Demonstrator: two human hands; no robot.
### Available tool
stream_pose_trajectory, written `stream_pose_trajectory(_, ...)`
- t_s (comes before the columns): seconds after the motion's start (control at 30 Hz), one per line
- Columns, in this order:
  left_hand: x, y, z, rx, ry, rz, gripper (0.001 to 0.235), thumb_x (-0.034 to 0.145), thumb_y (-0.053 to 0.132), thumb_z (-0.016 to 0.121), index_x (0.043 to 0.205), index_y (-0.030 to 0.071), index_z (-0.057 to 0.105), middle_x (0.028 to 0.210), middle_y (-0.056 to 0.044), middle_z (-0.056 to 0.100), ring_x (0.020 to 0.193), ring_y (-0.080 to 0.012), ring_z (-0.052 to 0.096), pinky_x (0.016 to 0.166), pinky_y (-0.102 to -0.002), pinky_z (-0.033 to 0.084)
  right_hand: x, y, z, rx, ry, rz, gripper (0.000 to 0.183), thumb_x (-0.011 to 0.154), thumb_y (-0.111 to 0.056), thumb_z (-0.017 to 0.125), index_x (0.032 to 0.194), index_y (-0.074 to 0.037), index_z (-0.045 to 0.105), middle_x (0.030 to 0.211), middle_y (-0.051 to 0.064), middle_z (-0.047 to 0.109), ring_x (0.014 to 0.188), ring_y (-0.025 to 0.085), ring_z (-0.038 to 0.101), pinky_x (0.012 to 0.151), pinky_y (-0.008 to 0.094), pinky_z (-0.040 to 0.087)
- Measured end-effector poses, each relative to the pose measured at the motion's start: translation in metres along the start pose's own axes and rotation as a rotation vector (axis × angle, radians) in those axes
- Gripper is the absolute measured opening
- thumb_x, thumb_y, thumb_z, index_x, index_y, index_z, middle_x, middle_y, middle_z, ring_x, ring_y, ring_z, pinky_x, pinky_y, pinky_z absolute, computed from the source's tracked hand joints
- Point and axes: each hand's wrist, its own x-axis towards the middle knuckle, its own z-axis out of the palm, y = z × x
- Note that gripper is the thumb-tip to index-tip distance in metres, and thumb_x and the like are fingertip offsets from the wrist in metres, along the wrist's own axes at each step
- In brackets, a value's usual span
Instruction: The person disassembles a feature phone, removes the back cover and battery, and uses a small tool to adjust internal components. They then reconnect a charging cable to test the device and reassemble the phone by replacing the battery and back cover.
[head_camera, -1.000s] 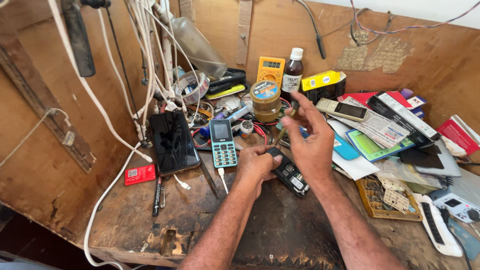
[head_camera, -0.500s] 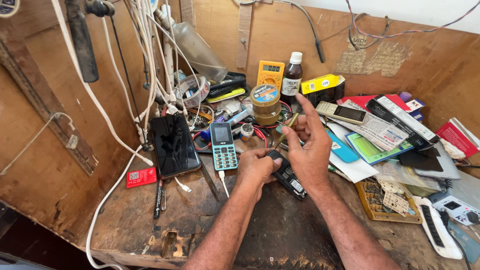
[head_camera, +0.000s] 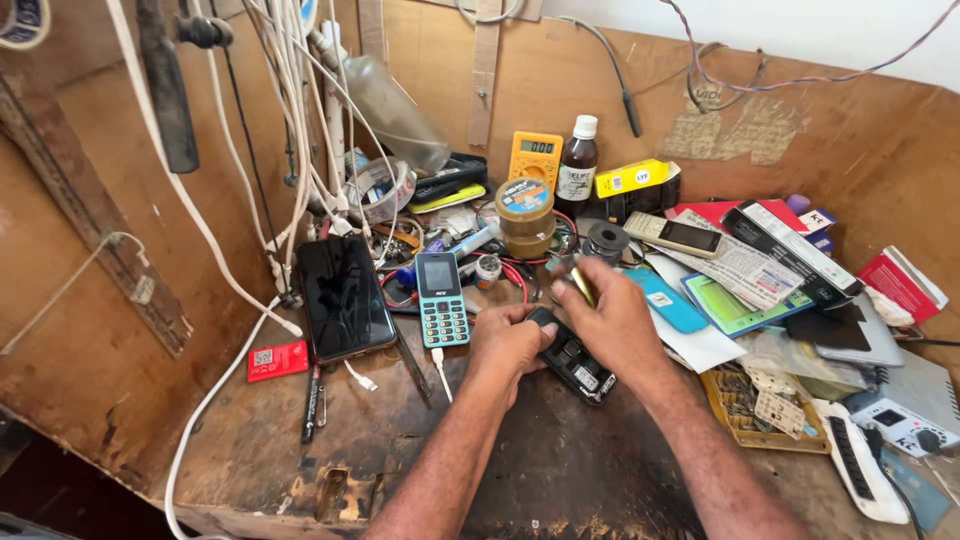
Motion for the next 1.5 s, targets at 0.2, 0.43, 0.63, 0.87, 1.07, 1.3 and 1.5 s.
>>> stream_pose_trajectory(0.2, -0.001, -0.012, -0.005, -0.017, -0.022, 0.079, 0.02, 0.085, -0.002, 0.071, 0.104, 0.002, 0.077, 0.088, -0.006, 0.073, 0.074, -0.0167, 0.07, 0.064, -0.034, 0.061, -0.009, 0.012, 0.006, 0.033, -0.218, 0.071, 0.018, 0.089, -0.017, 0.072, 0.103, -0.005, 0.076, 0.087, 0.008, 0.079, 0.078, 0.013, 0.069, 0.07, 0.034, 0.055)
stream_pose_trajectory(0.43, 0.001, -0.006, -0.005, 0.038, -0.003, 0.047, 0.024, 0.085, 0.0, 0.07, 0.106, 0.005, 0.078, 0.089, -0.005, 0.074, 0.075, -0.0154, 0.07, 0.06, -0.031, 0.059, 0.004, 0.005, 0.0, -0.065, -0.227, 0.026, 0.016, 0.083, -0.013, 0.077, 0.097, -0.004, 0.079, 0.082, 0.005, 0.079, 0.074, 0.01, 0.07, 0.068, 0.031, 0.054)
stream_pose_trajectory(0.63, 0.004, -0.002, -0.003, 0.115, 0.023, 0.051, 0.023, 0.083, 0.002, 0.071, 0.104, 0.007, 0.078, 0.085, -0.004, 0.072, 0.073, -0.0158, 0.068, 0.058, -0.033, 0.057, 0.016, 0.0, -0.003, 0.046, -0.328, 0.126, 0.013, 0.081, -0.011, 0.081, 0.091, -0.002, 0.079, 0.079, 0.006, 0.078, 0.072, 0.011, 0.067, 0.066, 0.031, 0.055)
stream_pose_trajectory(0.87, 0.005, -0.016, -0.006, 0.144, 0.052, 0.038, 0.023, 0.082, 0.003, 0.072, 0.104, 0.006, 0.079, 0.085, -0.004, 0.074, 0.072, -0.0168, 0.07, 0.057, -0.031, 0.057, 0.031, -0.001, 0.004, 0.005, -0.448, 0.246, 0.014, 0.083, -0.014, 0.079, 0.089, -0.001, 0.078, 0.079, 0.007, 0.076, 0.07, 0.012, 0.064, 0.061, 0.034, 0.053)
stream_pose_trajectory(1.07, 0.011, -0.009, -0.002, 0.124, 0.071, 0.097, 0.025, 0.08, 0.002, 0.073, 0.104, 0.005, 0.079, 0.086, -0.006, 0.075, 0.072, -0.0176, 0.071, 0.056, -0.033, 0.059, 0.042, -0.009, 0.006, -0.277, -0.428, 0.263, 0.019, 0.086, -0.019, 0.079, 0.093, -0.001, 0.077, 0.08, 0.013, 0.077, 0.072, 0.017, 0.069, 0.065, 0.04, 0.054)
stream_pose_trajectory(1.3, 0.007, -0.009, 0.0, 0.142, 0.072, 0.088, 0.026, 0.078, 0.004, 0.075, 0.103, 0.006, 0.08, 0.085, -0.005, 0.075, 0.071, -0.0155, 0.071, 0.058, -0.032, 0.059, 0.034, 0.008, 0.012, -0.255, -0.347, 0.144, 0.019, 0.084, -0.017, 0.076, 0.093, 0.0, 0.077, 0.082, 0.021, 0.077, 0.076, 0.027, 0.075, 0.068, 0.045, 0.055)
stream_pose_trajectory(1.5, 0.002, -0.014, 0.001, 0.18, 0.174, 0.108, 0.02, 0.077, 0.009, 0.081, 0.097, 0.005, 0.079, 0.083, -0.007, 0.075, 0.069, -0.0171, 0.071, 0.057, -0.033, 0.061, 0.025, 0.048, 0.011, -0.419, -0.308, 0.237, 0.03, 0.087, -0.027, 0.08, 0.096, 0.002, 0.075, 0.087, 0.024, 0.075, 0.079, 0.03, 0.074, 0.071, 0.046, 0.055)
